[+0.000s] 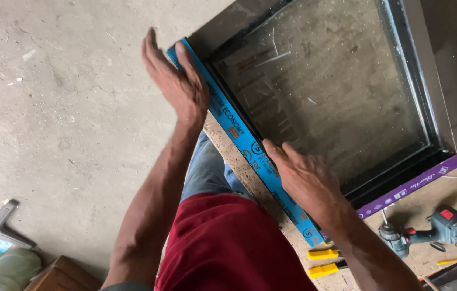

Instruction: The person uses a utility knife to cut along the edges of a window frame resting on a cardboard box. They systematically slice through the material around the perimeter of the frame.

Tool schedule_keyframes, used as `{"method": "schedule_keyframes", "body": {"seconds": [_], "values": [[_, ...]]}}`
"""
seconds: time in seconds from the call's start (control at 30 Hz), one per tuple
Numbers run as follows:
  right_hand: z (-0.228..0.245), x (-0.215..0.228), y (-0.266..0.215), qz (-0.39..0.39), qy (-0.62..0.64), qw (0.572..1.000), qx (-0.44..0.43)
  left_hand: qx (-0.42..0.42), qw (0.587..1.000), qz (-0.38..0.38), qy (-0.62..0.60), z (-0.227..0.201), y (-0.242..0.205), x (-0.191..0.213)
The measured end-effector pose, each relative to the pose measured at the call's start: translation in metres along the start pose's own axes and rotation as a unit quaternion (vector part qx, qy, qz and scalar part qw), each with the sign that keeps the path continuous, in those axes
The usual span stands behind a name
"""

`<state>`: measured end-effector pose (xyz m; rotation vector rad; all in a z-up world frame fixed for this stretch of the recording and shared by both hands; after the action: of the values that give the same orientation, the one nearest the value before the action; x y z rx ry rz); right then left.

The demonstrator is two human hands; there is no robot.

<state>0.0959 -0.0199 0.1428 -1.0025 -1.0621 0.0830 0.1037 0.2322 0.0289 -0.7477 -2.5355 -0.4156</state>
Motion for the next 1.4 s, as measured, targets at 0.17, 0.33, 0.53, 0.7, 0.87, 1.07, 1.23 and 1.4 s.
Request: {"method": "schedule_keyframes", "body": {"seconds": [0.17, 0.33, 0.53, 0.7, 0.87, 1.07, 1.23, 1.4], "values": [[0.005, 0.004, -0.022, 0.014, 0.098, 0.995, -0.002, 0.004, 0.991, 0.128, 0.048, -0.043, -0.1, 0.006], [-0.004, -0.044, -0.074, 0.08, 0.033, 0.996, -0.03, -0.007, 0.992, 0.112, 0.055, -0.031, -0.11, 0.002], [-0.012, -0.062, -0.099, 0.131, 0.04, 0.99, -0.047, -0.011, 0.994, 0.09, 0.068, -0.022, -0.112, -0.003], [-0.021, -0.009, -0.088, 0.133, 0.061, 0.985, -0.092, -0.008, 0.995, 0.082, 0.061, -0.018, -0.108, -0.006], [0.0, 0.005, -0.037, -0.158, 0.094, 0.983, 0.007, 0.007, 0.993, 0.088, 0.078, -0.019, -0.107, -0.007], [0.006, -0.015, -0.013, -0.178, 0.053, 0.982, 0.03, -0.003, 0.993, 0.077, 0.09, -0.017, -0.109, -0.009], [0.01, -0.019, -0.024, -0.193, -0.034, 0.98, 0.02, 0.0, 0.992, 0.081, 0.093, -0.019, -0.109, -0.008], [0.005, -0.015, -0.036, -0.126, -0.061, 0.989, 0.038, 0.007, 0.991, 0.076, 0.106, -0.019, -0.106, -0.008]]}}
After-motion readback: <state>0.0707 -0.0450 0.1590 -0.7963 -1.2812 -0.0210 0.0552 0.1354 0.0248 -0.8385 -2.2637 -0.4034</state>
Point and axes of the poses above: each hand's wrist, its own y-axis towards the middle knuckle, its own x-axis out of the back of the hand, z = x × y, the point moved 2 cm from there along y, towards the middle knuckle, and after that the axes turned 8 degrees about z, right-handed, at the moved point
